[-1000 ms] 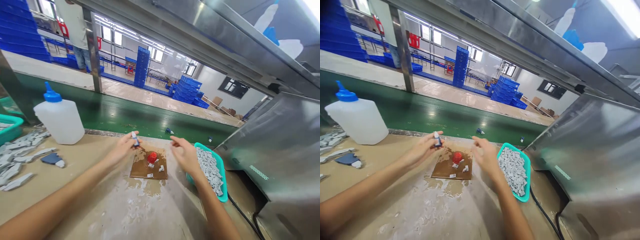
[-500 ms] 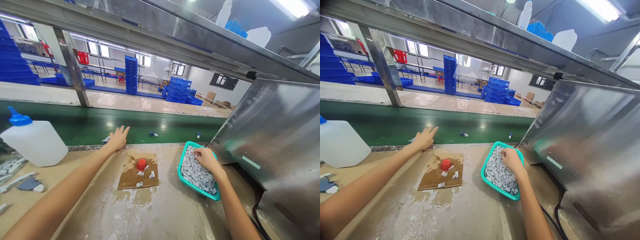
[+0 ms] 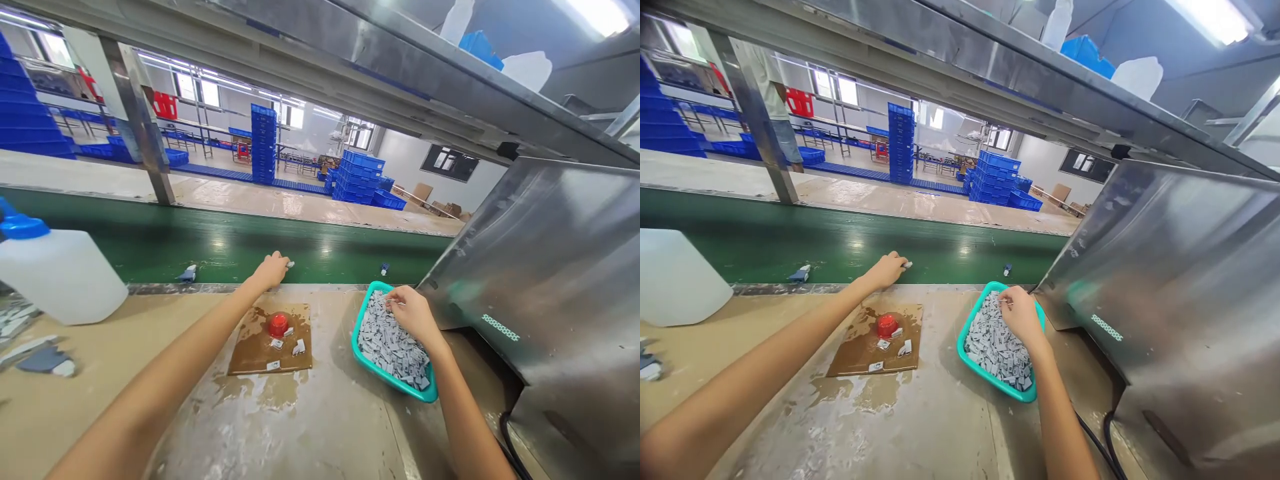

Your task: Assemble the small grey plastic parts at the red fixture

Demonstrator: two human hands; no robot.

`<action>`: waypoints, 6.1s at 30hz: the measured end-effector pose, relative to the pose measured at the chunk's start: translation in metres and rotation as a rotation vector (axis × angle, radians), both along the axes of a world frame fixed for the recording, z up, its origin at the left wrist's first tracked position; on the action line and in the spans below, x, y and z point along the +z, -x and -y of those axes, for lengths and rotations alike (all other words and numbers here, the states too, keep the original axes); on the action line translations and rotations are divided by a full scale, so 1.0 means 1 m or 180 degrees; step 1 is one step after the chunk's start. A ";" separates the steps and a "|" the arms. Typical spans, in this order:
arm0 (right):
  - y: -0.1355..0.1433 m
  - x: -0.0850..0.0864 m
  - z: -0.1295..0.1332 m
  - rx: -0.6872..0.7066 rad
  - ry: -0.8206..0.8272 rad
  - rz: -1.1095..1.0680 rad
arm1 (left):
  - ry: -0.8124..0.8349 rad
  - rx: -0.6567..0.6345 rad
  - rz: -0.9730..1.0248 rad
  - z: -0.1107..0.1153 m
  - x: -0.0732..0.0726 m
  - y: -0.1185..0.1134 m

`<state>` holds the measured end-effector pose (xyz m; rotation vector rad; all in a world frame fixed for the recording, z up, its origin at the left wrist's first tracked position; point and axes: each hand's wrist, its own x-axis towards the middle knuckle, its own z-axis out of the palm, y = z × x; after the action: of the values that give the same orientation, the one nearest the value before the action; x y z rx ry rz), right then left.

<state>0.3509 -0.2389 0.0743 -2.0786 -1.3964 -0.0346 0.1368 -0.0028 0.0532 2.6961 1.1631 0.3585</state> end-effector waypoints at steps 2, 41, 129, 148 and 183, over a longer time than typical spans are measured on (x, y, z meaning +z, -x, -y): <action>0.007 0.001 -0.001 0.0018 -0.0174 -0.0156 | 0.0146 0.0091 0.0315 0.010 0.004 0.019; 0.150 -0.023 -0.062 0.1605 -0.0114 -0.0018 | 0.4202 0.0406 0.3882 0.078 0.013 0.118; 0.014 -0.015 -0.003 0.0228 0.1084 0.1142 | 0.0303 0.1385 0.0595 -0.027 -0.009 0.122; 0.018 -0.006 0.002 -0.0094 -0.0275 -0.0076 | 0.1554 0.1115 0.2824 0.003 -0.004 0.091; 0.150 -0.020 -0.063 0.1859 0.0068 0.0722 | 0.4349 0.0606 0.4699 0.049 -0.007 0.102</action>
<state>0.2008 -0.1758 0.0540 -1.6457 -2.1005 -0.0134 0.0344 -0.0521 0.0460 0.6949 0.6282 0.8767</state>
